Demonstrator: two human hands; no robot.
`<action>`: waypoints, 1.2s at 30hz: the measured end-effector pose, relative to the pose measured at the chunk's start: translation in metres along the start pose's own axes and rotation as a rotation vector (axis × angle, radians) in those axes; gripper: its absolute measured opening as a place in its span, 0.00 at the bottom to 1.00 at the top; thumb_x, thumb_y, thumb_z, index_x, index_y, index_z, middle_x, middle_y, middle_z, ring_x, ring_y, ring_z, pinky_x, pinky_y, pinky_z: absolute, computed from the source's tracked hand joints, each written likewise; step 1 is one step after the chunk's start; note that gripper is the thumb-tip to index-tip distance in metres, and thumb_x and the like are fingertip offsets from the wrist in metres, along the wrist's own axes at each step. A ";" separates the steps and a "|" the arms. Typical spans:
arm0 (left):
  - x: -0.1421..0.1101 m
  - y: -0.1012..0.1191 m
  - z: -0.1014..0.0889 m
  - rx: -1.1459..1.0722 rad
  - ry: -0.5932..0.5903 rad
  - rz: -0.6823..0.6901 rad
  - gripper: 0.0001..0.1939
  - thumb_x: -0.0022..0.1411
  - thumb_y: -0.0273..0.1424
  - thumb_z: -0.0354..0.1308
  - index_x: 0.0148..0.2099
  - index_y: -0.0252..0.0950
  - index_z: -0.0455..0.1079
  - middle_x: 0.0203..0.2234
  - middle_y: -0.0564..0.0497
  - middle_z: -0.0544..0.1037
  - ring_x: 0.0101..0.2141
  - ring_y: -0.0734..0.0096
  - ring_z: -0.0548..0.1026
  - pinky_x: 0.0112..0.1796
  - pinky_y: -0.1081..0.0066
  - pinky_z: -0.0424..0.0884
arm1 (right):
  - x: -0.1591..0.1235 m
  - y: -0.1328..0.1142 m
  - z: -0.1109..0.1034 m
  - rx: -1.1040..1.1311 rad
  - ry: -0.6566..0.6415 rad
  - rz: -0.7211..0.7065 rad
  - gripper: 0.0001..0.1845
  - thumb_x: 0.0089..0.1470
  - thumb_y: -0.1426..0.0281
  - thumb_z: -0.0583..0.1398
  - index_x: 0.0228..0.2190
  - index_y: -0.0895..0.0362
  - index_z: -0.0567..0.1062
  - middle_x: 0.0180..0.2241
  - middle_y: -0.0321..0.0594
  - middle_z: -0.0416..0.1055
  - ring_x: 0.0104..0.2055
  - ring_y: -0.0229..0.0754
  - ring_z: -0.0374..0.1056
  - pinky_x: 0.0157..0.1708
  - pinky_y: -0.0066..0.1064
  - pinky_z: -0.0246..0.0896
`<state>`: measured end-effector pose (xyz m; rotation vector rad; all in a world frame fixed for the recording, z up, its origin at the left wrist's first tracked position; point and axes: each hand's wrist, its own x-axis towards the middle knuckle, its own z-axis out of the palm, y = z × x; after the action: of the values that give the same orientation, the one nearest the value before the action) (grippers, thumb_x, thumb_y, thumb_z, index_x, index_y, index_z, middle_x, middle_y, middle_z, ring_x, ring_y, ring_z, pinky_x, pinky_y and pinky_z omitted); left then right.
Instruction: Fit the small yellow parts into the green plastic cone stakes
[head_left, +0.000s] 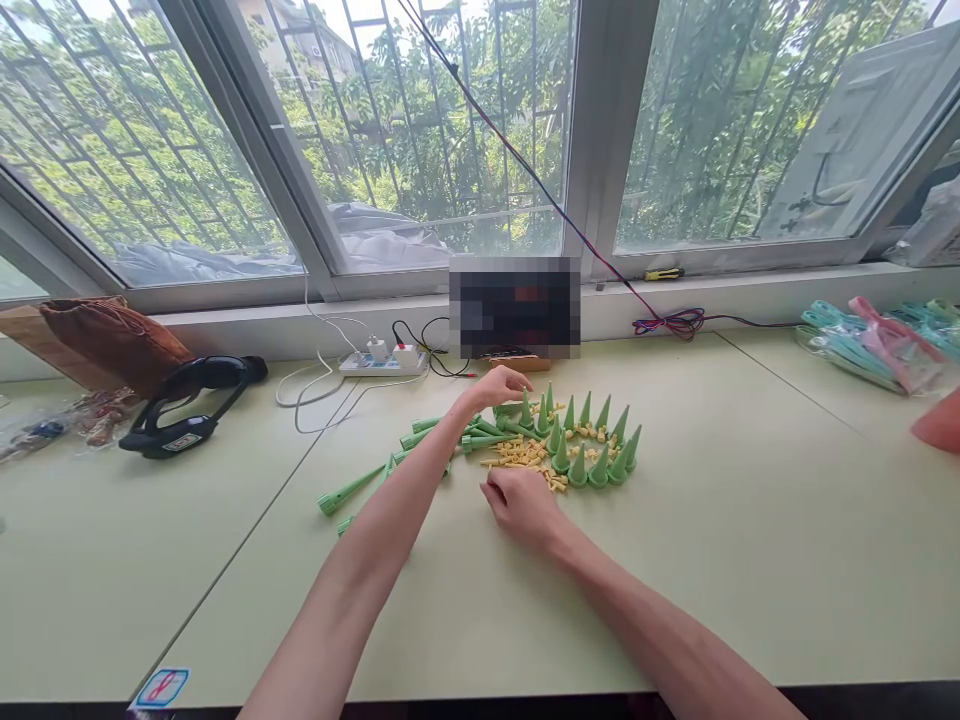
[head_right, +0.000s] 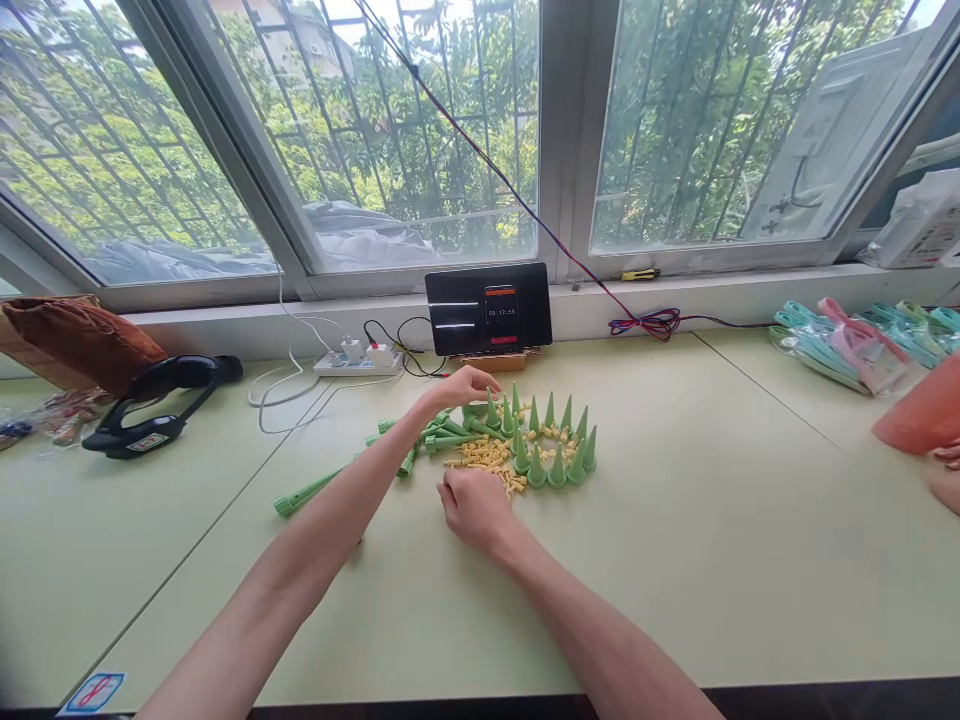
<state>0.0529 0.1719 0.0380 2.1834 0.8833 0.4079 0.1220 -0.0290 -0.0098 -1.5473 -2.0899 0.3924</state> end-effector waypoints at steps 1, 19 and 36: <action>-0.002 -0.003 -0.002 0.033 0.013 -0.014 0.14 0.47 0.33 0.66 0.37 0.33 0.80 0.26 0.47 0.81 0.29 0.67 0.77 0.31 0.71 0.71 | 0.000 0.000 0.000 -0.002 0.003 -0.001 0.14 0.61 0.70 0.55 0.23 0.57 0.67 0.25 0.37 0.70 0.26 0.36 0.60 0.27 0.28 0.40; -0.020 -0.001 0.014 0.337 0.107 -0.138 0.08 0.44 0.30 0.65 0.18 0.36 0.71 0.17 0.49 0.75 0.21 0.70 0.68 0.28 0.70 0.66 | -0.002 0.001 0.000 0.013 0.019 -0.001 0.16 0.61 0.70 0.55 0.22 0.57 0.66 0.24 0.36 0.69 0.26 0.36 0.60 0.27 0.28 0.40; -0.128 0.040 0.047 0.281 0.619 0.035 0.05 0.65 0.31 0.50 0.35 0.37 0.62 0.28 0.50 0.70 0.32 0.66 0.69 0.35 0.68 0.66 | -0.001 0.005 -0.002 0.013 0.021 0.003 0.14 0.60 0.72 0.55 0.22 0.57 0.67 0.24 0.37 0.70 0.25 0.36 0.59 0.26 0.27 0.42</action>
<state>0.0047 0.0388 0.0330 2.3632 1.2918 1.0697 0.1272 -0.0287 -0.0104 -1.5411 -2.0651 0.3882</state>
